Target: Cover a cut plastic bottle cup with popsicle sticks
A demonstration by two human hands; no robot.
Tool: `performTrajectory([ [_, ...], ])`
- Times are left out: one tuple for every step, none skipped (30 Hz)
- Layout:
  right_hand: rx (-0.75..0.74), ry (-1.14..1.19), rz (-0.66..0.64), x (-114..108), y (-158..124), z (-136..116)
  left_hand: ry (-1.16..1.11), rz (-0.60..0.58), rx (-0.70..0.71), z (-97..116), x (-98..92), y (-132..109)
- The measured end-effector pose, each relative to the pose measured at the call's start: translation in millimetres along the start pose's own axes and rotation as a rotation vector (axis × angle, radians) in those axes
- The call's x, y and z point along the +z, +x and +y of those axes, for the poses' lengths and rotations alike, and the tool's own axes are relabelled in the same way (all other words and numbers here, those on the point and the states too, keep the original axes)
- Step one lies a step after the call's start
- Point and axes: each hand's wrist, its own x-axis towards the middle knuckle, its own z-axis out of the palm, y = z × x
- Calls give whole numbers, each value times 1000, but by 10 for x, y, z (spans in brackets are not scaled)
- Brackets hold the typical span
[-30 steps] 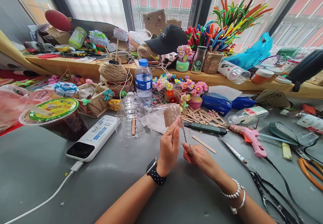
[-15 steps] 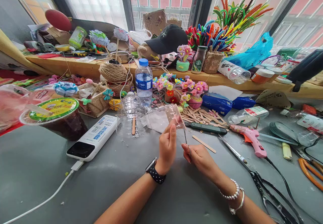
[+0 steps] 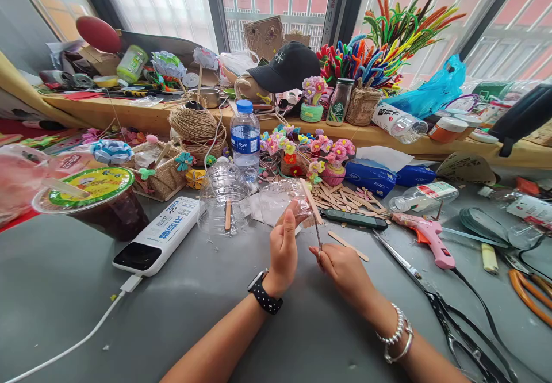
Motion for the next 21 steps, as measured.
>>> performTrajectory([
  [-12, -61, 26, 8, -3, 7, -12, -1, -4, 2, 2, 0],
  [-18, -112, 45, 15, -6, 12, -21, -1, -8, 3, 3, 0],
  [-18, -144, 54, 18, -9, 13, -27, 1, -12, 5, 4, -1],
  [-10, -157, 51, 17, -11, 11, -28, 6, -15, 6, 5, -3],
  [7, -152, 36, 12, -13, 6, -26, 11, -17, 8, 6, -5],
  [33, -130, 11, 2, -14, -3, -21, 16, -20, 11, 7, -8],
  [65, -93, -21, -11, -14, -14, -17, 18, -21, 14, 9, -10],
  [97, -37, -60, -26, -12, -28, -14, 16, -23, 17, 10, -13],
  [126, 36, -103, -42, -9, -43, -13, 11, -24, 19, 11, -14],
  [152, 120, -146, -58, -4, -57, -12, 8, -23, 20, 11, -16],
  [174, 211, -186, -72, 1, -70, -11, 6, -21, 19, 10, -16],
  [196, 301, -220, -83, 7, -82, -9, 6, -18, 16, 9, -15],
  [218, 385, -248, -91, 12, -90, -8, 4, -15, 12, 6, -15],
  [241, 459, -268, -95, 17, -95, -5, -3, -12, 7, 4, -14],
  [261, 525, -282, -95, 20, -98, -1, -11, -7, 1, 1, -14],
  [279, 586, -294, -93, 22, -98, 5, -20, -2, -5, -2, -15],
  [294, 640, -303, -90, 22, -96, 13, -29, 3, -10, -5, -16],
  [307, 688, -312, -86, 21, -94, 21, -35, 10, -14, -7, -19],
  [318, 729, -320, -82, 19, -91, 30, -38, 16, -17, -9, -22],
  [327, 763, -326, -78, 17, -88, 40, -39, 22, -20, -10, -25],
  [334, 789, -331, -75, 14, -86, 49, -40, 26, -23, -11, -28],
])
